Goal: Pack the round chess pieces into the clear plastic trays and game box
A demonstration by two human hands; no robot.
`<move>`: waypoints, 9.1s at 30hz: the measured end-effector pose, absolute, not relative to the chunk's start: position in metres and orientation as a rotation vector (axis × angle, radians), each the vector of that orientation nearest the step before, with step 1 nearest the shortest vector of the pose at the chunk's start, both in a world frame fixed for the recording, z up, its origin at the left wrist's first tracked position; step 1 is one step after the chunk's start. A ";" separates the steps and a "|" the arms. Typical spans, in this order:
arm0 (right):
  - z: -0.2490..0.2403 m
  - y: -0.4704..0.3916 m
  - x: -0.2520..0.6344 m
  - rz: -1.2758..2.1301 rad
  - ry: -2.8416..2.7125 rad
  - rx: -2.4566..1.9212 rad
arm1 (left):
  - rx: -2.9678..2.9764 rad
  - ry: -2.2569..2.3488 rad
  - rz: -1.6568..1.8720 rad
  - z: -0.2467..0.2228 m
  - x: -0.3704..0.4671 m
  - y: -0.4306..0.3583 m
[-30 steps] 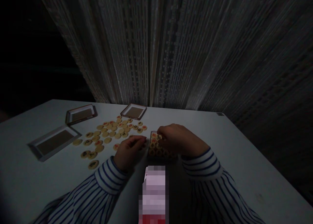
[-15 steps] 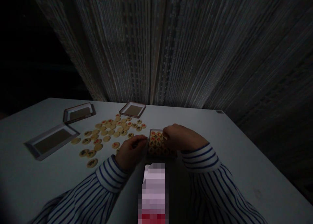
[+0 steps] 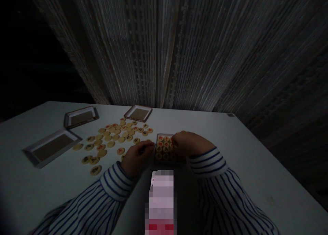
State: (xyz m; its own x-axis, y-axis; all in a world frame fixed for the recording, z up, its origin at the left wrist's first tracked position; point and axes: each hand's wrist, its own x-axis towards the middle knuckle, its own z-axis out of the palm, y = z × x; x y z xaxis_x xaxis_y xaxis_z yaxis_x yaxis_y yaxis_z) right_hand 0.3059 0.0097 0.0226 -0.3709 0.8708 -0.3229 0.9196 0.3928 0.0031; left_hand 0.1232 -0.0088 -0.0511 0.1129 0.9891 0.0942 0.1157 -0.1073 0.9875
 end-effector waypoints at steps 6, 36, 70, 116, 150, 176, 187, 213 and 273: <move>0.022 0.010 0.303 -0.244 2.406 1.525 | 1.428 1.153 1.156 -0.052 0.123 -0.009; 0.019 0.013 0.305 -0.337 2.400 1.501 | 1.636 1.246 1.009 -0.058 0.121 -0.007; 0.018 0.016 0.309 -0.304 2.458 1.515 | 1.680 1.255 1.030 -0.058 0.120 -0.006; 0.031 0.011 0.309 -0.143 2.596 1.620 | 1.698 1.243 1.136 -0.055 0.120 -0.007; 0.074 -0.036 0.286 0.592 3.226 2.024 | 1.437 1.337 1.661 -0.036 0.101 -0.005; -0.032 -0.049 0.280 0.243 3.281 2.166 | 2.736 1.323 0.901 -0.034 0.107 -0.041; -0.040 -0.050 0.273 0.066 3.239 2.121 | 2.664 1.147 0.749 -0.039 0.108 -0.045; -0.050 -0.047 0.274 -0.002 3.358 2.160 | 2.620 0.938 1.057 -0.050 0.107 -0.045; 0.016 0.035 0.119 -0.076 3.153 1.362 | 2.229 1.812 0.719 -0.046 -0.101 0.037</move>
State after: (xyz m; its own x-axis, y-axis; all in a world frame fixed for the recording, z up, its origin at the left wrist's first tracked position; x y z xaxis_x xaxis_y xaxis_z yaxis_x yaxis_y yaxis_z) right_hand 0.1189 0.0350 0.0160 -0.6495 0.7185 0.2488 0.7058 0.6914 -0.1543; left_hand -0.1005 0.0374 -0.0459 0.1402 0.9574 0.2526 0.8700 -0.2409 0.4301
